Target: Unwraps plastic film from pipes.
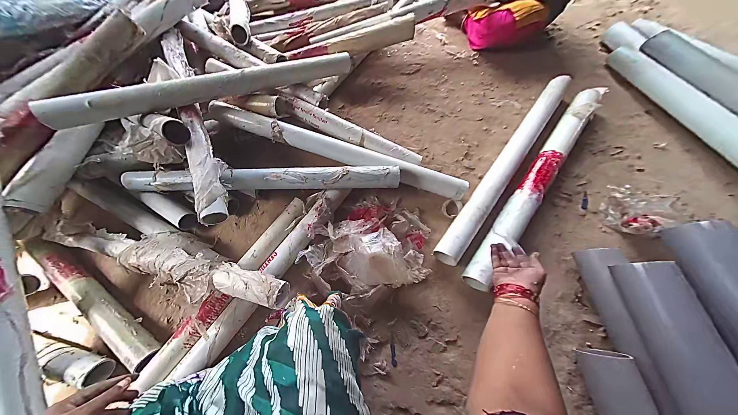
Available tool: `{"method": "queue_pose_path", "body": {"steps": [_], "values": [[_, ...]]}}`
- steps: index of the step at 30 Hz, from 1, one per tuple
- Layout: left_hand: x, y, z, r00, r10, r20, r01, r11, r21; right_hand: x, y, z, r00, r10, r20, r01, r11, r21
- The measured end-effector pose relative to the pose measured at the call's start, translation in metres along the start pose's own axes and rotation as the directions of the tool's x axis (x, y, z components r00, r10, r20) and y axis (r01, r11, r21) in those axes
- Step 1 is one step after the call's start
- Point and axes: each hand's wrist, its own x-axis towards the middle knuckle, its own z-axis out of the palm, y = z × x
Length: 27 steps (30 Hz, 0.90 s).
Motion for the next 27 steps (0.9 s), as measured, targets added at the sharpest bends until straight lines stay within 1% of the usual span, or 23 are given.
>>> {"method": "queue_pose_path", "body": {"steps": [1,3,5,7,8,10,11,12,14,17,19,21,22,24,25,27], "values": [[0.000,-0.002,0.006,1.000,0.003,-0.024,-0.004,0.999,-0.049,-0.017,0.003,-0.007,0.999,0.051,0.012,-0.049,0.993,-0.110],[-0.008,-0.006,0.008,0.998,-0.022,-0.057,0.015,0.993,-0.119,-0.054,0.021,-0.027,0.986,0.165,0.019,-0.152,0.942,-0.298],[-0.012,-0.012,0.005,0.997,-0.029,-0.068,0.017,0.985,-0.174,-0.092,0.041,-0.054,0.968,0.252,0.003,-0.220,0.851,-0.476],[-0.010,-0.015,0.002,0.998,-0.007,-0.062,-0.009,0.969,-0.247,-0.131,0.060,-0.078,0.949,0.316,-0.019,-0.262,0.750,-0.608],[-0.009,-0.021,0.001,0.998,0.005,-0.065,-0.023,0.959,-0.283,-0.150,0.069,-0.093,0.937,0.347,-0.048,-0.290,0.692,-0.661],[-0.001,-0.029,0.000,0.996,0.048,-0.071,-0.070,0.932,-0.356,-0.181,0.086,-0.105,0.915,0.388,-0.106,-0.340,0.607,-0.718],[0.002,-0.034,0.000,0.996,0.063,-0.059,-0.081,0.923,-0.377,-0.195,0.093,-0.108,0.909,0.394,-0.137,-0.358,0.572,-0.738],[0.005,-0.036,-0.002,0.996,0.069,-0.048,-0.082,0.914,-0.397,-0.207,0.097,-0.104,0.903,0.406,-0.138,-0.360,0.543,-0.758],[0.008,-0.035,-0.008,0.996,0.082,-0.027,-0.085,0.898,-0.431,-0.229,0.101,-0.083,0.912,0.405,-0.067,-0.286,0.508,-0.812],[0.021,-0.033,-0.015,0.993,0.114,-0.004,-0.102,0.870,-0.483,-0.259,0.098,-0.020,0.933,0.334,0.136,-0.050,0.494,-0.868],[0.040,-0.033,-0.020,0.991,0.131,0.025,-0.100,0.850,-0.518,-0.280,0.104,0.035,0.908,0.310,0.282,0.097,0.500,-0.861],[0.068,-0.038,-0.024,0.987,0.153,0.037,-0.107,0.827,-0.552,-0.307,0.120,0.089,0.865,0.315,0.392,0.212,0.479,-0.852],[0.080,-0.040,-0.025,0.987,0.158,0.040,-0.108,0.818,-0.565,-0.324,0.133,0.115,0.840,0.331,0.430,0.262,0.446,-0.856],[0.099,-0.050,-0.027,0.989,0.146,0.022,-0.106,0.807,-0.581,-0.363,0.167,0.157,0.788,0.387,0.479,0.361,0.338,-0.869],[0.106,-0.057,-0.028,0.991,0.128,0.027,-0.091,0.819,-0.567,-0.377,0.190,0.171,0.763,0.433,0.480,0.397,0.272,-0.877],[0.121,-0.069,-0.035,0.995,0.084,0.061,-0.044,0.875,-0.483,-0.397,0.245,0.188,0.726,0.511,0.460,0.467,0.125,-0.875]]}}
